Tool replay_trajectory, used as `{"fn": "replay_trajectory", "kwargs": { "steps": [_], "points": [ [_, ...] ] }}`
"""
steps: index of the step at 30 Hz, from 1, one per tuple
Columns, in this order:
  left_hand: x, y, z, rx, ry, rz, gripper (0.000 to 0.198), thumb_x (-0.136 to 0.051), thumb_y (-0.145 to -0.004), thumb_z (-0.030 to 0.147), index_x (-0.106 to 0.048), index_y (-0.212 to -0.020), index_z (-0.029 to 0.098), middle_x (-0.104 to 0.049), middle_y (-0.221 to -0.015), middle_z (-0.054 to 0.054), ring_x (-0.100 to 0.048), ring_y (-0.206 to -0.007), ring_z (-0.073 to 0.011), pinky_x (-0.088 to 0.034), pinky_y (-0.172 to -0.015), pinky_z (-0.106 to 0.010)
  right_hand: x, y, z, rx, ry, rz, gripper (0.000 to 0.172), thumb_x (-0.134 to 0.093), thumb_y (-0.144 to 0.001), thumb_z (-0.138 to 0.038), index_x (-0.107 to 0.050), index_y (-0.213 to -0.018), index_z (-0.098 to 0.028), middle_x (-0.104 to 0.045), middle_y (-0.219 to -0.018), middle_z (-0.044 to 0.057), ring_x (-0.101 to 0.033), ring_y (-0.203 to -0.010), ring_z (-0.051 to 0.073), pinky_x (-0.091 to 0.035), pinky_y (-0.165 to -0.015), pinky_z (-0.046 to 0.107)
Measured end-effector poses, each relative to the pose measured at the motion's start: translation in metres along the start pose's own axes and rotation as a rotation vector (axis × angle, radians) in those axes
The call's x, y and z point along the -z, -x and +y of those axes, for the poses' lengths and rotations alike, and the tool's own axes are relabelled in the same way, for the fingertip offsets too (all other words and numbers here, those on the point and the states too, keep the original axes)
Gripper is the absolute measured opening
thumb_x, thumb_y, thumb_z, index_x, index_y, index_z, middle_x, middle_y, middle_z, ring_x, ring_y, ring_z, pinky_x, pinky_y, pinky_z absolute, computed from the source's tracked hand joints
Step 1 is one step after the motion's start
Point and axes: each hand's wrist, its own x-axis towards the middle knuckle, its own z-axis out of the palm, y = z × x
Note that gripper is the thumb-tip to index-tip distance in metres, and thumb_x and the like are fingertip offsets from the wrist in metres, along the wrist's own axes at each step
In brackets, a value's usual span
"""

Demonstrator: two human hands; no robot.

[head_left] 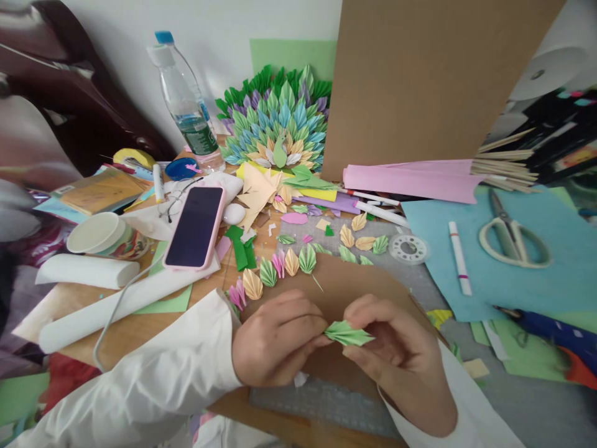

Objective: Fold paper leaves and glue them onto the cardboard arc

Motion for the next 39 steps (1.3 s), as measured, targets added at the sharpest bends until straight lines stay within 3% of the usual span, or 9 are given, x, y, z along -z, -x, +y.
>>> {"fn": "replay_trajectory", "kwargs": {
  "steps": [12, 20, 24, 28, 34, 39],
  "points": [
    [-0.002, -0.001, 0.000, -0.053, -0.113, 0.024, 0.010, -0.052, -0.087, 0.007, -0.060, -0.093, 0.007, -0.065, -0.078, -0.014, -0.054, -0.067, -0.0188, -0.046, -0.059, -0.032, 0.000, 0.005, 0.006, -0.101, -0.154, 0.034, 0.014, -0.065, -0.087, -0.011, -0.065, -0.091, -0.024, -0.056, -0.086, -0.001, -0.056, -0.080, 0.009, -0.049, -0.071, 0.016],
    [-0.001, -0.006, 0.002, -0.082, 0.036, -0.009, 0.009, -0.052, -0.083, 0.007, -0.060, -0.087, 0.008, -0.065, -0.072, -0.014, -0.053, -0.061, -0.0176, -0.041, -0.056, -0.031, 0.003, 0.006, 0.005, -0.131, -0.199, -0.022, 0.011, -0.067, -0.087, -0.016, -0.062, -0.081, -0.023, -0.053, -0.078, -0.003, -0.051, -0.071, 0.010, -0.042, -0.064, 0.020],
    [-0.004, -0.006, 0.000, -0.093, 0.101, 0.041, 0.005, -0.052, -0.083, 0.013, -0.058, -0.083, 0.012, -0.063, -0.065, -0.010, -0.050, -0.056, -0.0156, -0.039, -0.054, -0.029, 0.004, 0.006, 0.006, -0.165, -0.237, -0.072, 0.012, -0.069, -0.086, -0.018, -0.061, -0.078, -0.023, -0.053, -0.075, -0.003, -0.049, -0.068, 0.010, -0.039, -0.061, 0.021],
    [-0.004, -0.005, -0.002, -0.072, 0.097, -0.021, 0.018, -0.054, -0.090, 0.029, -0.058, -0.085, 0.012, -0.065, -0.070, -0.011, -0.054, -0.060, -0.0171, -0.043, -0.056, -0.030, 0.002, 0.003, 0.003, -0.151, -0.222, -0.100, 0.012, -0.070, -0.085, -0.019, -0.063, -0.076, -0.022, -0.053, -0.073, -0.002, -0.049, -0.066, 0.010, -0.040, -0.059, 0.021],
    [-0.002, -0.006, 0.001, -0.129, 0.109, -0.011, 0.010, -0.049, -0.087, 0.010, -0.056, -0.080, 0.012, -0.063, -0.063, -0.009, -0.054, -0.058, -0.0175, -0.042, -0.055, -0.032, -0.005, -0.002, -0.004, -0.135, -0.114, -0.100, 0.006, -0.065, -0.088, -0.020, -0.065, -0.082, -0.021, -0.056, -0.075, 0.001, -0.054, -0.068, 0.012, -0.045, -0.059, 0.020],
    [-0.001, -0.007, 0.001, -0.035, 0.140, -0.021, 0.012, -0.051, -0.087, 0.010, -0.059, -0.078, 0.011, -0.062, -0.064, -0.010, -0.054, -0.058, -0.0169, -0.043, -0.057, -0.030, -0.004, -0.003, 0.001, -0.089, -0.019, -0.060, 0.006, -0.062, -0.088, -0.018, -0.063, -0.082, -0.019, -0.057, -0.076, 0.002, -0.054, -0.069, 0.013, -0.047, -0.061, 0.022]
  ]
}}
